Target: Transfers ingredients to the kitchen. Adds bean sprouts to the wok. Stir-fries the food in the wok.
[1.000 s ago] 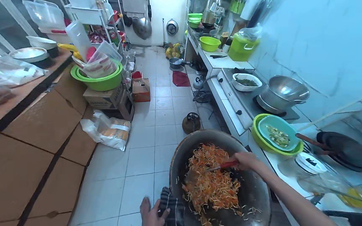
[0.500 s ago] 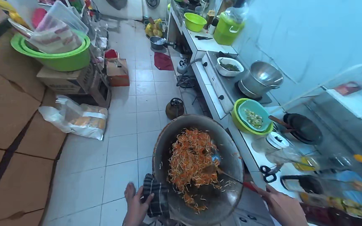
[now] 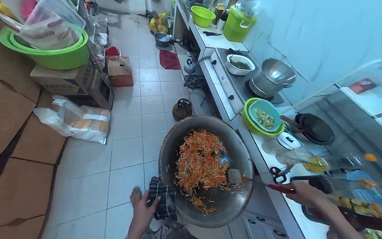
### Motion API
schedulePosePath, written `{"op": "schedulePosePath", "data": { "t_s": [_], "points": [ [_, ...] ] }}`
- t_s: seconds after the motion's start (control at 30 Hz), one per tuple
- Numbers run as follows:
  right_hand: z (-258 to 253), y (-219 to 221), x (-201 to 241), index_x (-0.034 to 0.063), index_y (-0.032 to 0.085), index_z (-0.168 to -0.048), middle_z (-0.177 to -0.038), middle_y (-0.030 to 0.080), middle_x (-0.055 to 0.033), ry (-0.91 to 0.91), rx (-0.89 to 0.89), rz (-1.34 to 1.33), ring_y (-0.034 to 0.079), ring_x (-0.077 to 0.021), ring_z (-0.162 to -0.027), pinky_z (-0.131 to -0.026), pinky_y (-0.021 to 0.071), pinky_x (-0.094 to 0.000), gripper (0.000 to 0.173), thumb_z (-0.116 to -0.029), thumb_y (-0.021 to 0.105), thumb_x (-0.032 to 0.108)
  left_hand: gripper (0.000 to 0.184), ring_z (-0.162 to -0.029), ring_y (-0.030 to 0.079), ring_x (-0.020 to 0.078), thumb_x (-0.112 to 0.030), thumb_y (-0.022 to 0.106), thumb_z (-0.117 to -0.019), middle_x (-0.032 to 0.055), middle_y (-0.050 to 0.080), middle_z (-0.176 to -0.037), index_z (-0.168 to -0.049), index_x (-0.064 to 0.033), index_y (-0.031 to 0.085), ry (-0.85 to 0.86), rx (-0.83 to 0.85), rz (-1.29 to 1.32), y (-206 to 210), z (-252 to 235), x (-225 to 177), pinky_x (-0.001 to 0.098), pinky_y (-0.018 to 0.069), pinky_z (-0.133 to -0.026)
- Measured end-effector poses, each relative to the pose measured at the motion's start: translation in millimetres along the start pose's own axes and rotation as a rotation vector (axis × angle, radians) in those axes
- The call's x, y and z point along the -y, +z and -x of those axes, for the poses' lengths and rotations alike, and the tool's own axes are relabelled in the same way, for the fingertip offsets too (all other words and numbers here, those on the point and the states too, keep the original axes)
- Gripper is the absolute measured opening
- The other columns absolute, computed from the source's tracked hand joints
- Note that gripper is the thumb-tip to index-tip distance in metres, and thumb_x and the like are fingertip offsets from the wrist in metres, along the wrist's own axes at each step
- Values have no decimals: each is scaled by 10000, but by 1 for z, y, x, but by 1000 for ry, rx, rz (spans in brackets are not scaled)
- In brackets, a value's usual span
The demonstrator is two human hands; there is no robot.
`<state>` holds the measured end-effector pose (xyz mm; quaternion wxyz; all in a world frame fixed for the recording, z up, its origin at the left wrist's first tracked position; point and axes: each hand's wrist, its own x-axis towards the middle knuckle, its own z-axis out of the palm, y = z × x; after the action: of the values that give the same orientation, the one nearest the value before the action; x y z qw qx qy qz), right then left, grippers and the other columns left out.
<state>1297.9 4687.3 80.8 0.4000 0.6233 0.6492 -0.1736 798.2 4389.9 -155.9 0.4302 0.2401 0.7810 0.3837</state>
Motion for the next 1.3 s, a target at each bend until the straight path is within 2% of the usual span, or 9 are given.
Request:
{"op": "schedulePosePath", "data": {
  "t_s": [0.2, 0.43, 0.57, 0.7, 0.77, 0.97, 1.07, 1.17, 1.3],
  "points": [
    [21, 11, 13, 321, 558, -1488, -1235, 703, -214, 188, -310, -85, 666, -457, -1134, -894, 514, -682, 477, -1016, 585, 262, 569, -1271, 602, 396, -241, 814, -860, 331, 475, -1471, -1347, -15, 626, 16, -8, 15, -1, -1, -2, 482, 573, -976],
    [38, 17, -2, 389, 535, -1501, -1278, 695, -190, 98, -154, -105, 649, -441, -1177, -960, 488, -688, 485, -1022, 592, 341, 536, -1304, 573, 405, -226, 807, -857, 364, 395, -1512, -1316, -5, 639, 28, -19, 34, 1, -1, -1, 449, 593, -948],
    [66, 1, 57, 182, 615, -1414, -1273, 661, -269, 205, -84, 59, 632, -491, -1173, -900, 499, -701, 466, -955, 636, 262, 549, -1309, 561, 425, -205, 810, -857, 388, 365, -1520, -1325, 16, 628, 27, -9, 36, 1, -1, -5, 451, 589, -946],
    [59, -14, 81, 216, 677, -1355, -1223, 695, -218, 24, 140, 156, 667, -439, -1106, -901, 508, -683, 401, -984, 621, 357, 530, -1312, 561, 416, -229, 808, -861, 376, 391, -1511, -1309, 1, 643, 38, -14, 24, 2, 0, -4, 459, 577, -969],
    [64, -36, 94, 93, 687, -1281, -1215, 680, -250, 47, 104, 172, 652, -448, -1130, -915, 499, -676, 375, -996, 613, 325, 532, -1327, 544, 421, -235, 805, -850, 378, 379, -1518, -1306, -6, 651, 34, -15, 27, 1, 0, -4, 470, 562, -989],
    [31, -59, 135, -6, 668, -1220, -1234, 661, -263, 69, 138, 149, 658, -429, -1128, -939, 516, -637, 465, -999, 636, 401, 529, -1181, 671, 324, -248, 814, -856, 235, 631, -1339, -1311, -38, 649, 17, -32, -18, 0, -1, -2, 482, 585, -958],
    [-7, -19, 183, 50, 676, -1278, -1279, 658, -256, -89, 3, 14, 623, -449, -1207, -972, 487, -679, 392, -986, 611, 305, 561, -1295, 589, 371, -276, 809, -856, 282, 505, -1470, -1340, -45, 642, 7, -8, -40, 3, -1, -2, 488, 557, -1008],
    [-3, 13, 217, 215, 538, -1487, -1233, 681, -248, -233, -124, 44, 657, -453, -1152, -931, 522, -648, 448, -1052, 480, 302, 536, -1114, 704, 278, -282, 818, -845, 160, 700, -1245, -1305, -61, 654, 15, -6, -43, -2, -2, -2, 473, 589, -948],
    [36, -7, 173, 436, 471, -1531, -1190, 717, -193, -264, -225, 141, 686, -437, -1069, -859, 533, -656, 534, -1022, 516, 281, 604, -1194, 674, 271, -260, 827, -848, 211, 514, -1504, -1370, -40, 618, -9, 18, -11, -1, 3, 2, 424, 598, -954]
  ]
}}
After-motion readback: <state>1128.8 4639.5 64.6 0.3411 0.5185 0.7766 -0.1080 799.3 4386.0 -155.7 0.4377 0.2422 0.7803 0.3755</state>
